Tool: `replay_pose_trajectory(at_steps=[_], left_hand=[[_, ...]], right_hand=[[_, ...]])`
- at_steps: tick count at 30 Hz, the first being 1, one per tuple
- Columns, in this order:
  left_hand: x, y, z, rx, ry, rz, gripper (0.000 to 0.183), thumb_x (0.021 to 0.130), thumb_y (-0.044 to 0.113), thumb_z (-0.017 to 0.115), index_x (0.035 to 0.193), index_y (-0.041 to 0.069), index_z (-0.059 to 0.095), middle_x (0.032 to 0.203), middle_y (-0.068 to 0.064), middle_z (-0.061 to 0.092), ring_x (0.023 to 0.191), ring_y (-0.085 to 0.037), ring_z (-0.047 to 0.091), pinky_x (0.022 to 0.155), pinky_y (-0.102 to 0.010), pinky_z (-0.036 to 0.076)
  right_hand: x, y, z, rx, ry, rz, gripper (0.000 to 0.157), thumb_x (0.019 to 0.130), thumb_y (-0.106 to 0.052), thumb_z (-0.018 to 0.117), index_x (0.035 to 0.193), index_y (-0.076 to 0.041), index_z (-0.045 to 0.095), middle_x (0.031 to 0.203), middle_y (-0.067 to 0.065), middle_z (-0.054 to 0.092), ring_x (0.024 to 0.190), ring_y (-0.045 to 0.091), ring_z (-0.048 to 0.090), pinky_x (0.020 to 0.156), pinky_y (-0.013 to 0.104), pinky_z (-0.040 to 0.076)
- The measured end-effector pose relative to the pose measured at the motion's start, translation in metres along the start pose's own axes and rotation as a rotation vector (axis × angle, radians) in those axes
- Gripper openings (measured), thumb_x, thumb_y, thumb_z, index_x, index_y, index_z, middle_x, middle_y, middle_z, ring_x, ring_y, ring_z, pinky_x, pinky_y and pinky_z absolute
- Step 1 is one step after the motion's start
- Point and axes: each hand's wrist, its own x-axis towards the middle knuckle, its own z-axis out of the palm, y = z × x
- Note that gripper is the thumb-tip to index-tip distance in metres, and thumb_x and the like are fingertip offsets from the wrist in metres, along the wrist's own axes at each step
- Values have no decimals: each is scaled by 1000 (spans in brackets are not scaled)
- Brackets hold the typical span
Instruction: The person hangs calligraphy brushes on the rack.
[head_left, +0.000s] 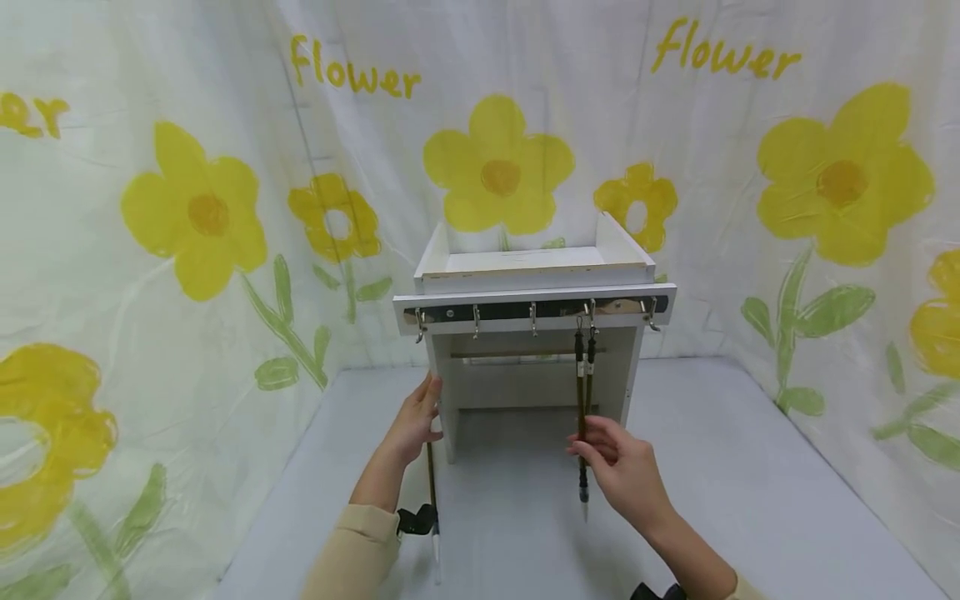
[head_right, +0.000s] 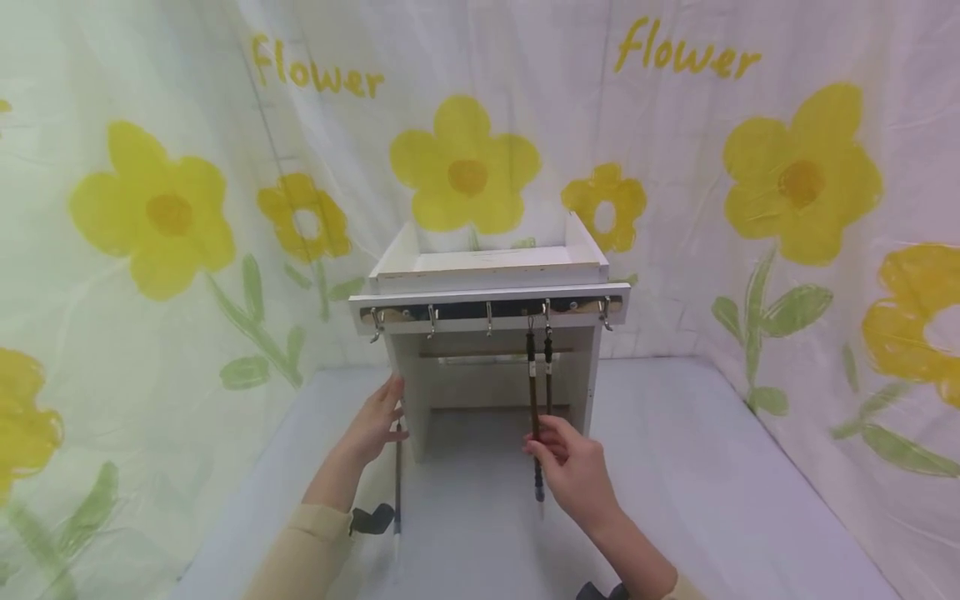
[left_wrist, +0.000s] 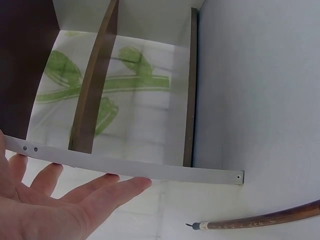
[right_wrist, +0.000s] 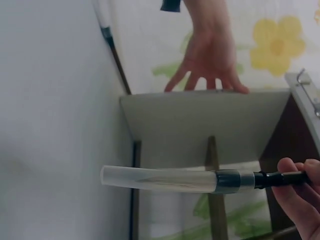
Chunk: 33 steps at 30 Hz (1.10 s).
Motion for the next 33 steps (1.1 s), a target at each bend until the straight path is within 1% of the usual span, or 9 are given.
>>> replay_pose_trajectory(at_steps=[5, 11, 17, 25, 28, 33], left_hand=[[0, -2, 0, 1, 1, 6, 84, 101, 65, 39, 164, 18, 10, 168, -21, 13, 147, -57, 16, 102, -73, 39], [0, -1, 1, 9, -5, 10, 83, 101, 64, 39, 164, 18, 11, 168, -21, 13, 147, -57, 17, 101, -73, 39], [1, -1, 1, 4, -4, 7, 85, 101, 64, 40, 164, 16, 9, 168, -22, 12, 147, -56, 16, 102, -73, 39], [2, -1, 1, 6, -4, 17, 82, 102, 63, 39, 164, 18, 10, 168, -21, 12, 147, -56, 17, 103, -72, 39], [0, 2, 2, 7, -6, 12, 81, 103, 62, 38, 164, 17, 10, 167, -23, 13, 147, -57, 17, 103, -72, 39], [0, 1, 1, 3, 0, 14, 81, 103, 63, 38, 164, 18, 11, 167, -22, 12, 146, -58, 18, 103, -73, 39]], right_hand=[[1, -4, 6, 30, -18, 8, 29, 91, 5, 70, 119, -4, 66, 96, 6, 77, 81, 12, 76, 73, 19, 60], [0, -4, 12, 61, -51, 38, 28, 91, 3, 71, 118, -5, 67, 96, 5, 77, 81, 13, 76, 73, 21, 61], [-1, -4, 17, 57, -118, 88, 29, 91, 1, 72, 119, -4, 66, 94, 6, 77, 81, 9, 76, 74, 20, 60], [1, -5, 20, 53, -139, 57, 32, 90, 4, 72, 121, -1, 65, 92, 9, 77, 79, 11, 76, 72, 21, 61], [3, -6, 18, 49, -148, 66, 31, 91, 3, 71, 121, 0, 64, 92, 10, 77, 79, 11, 76, 73, 22, 61], [6, -4, 19, 36, -162, 73, 30, 91, 2, 72, 120, -2, 65, 91, 9, 77, 77, 10, 75, 72, 23, 61]])
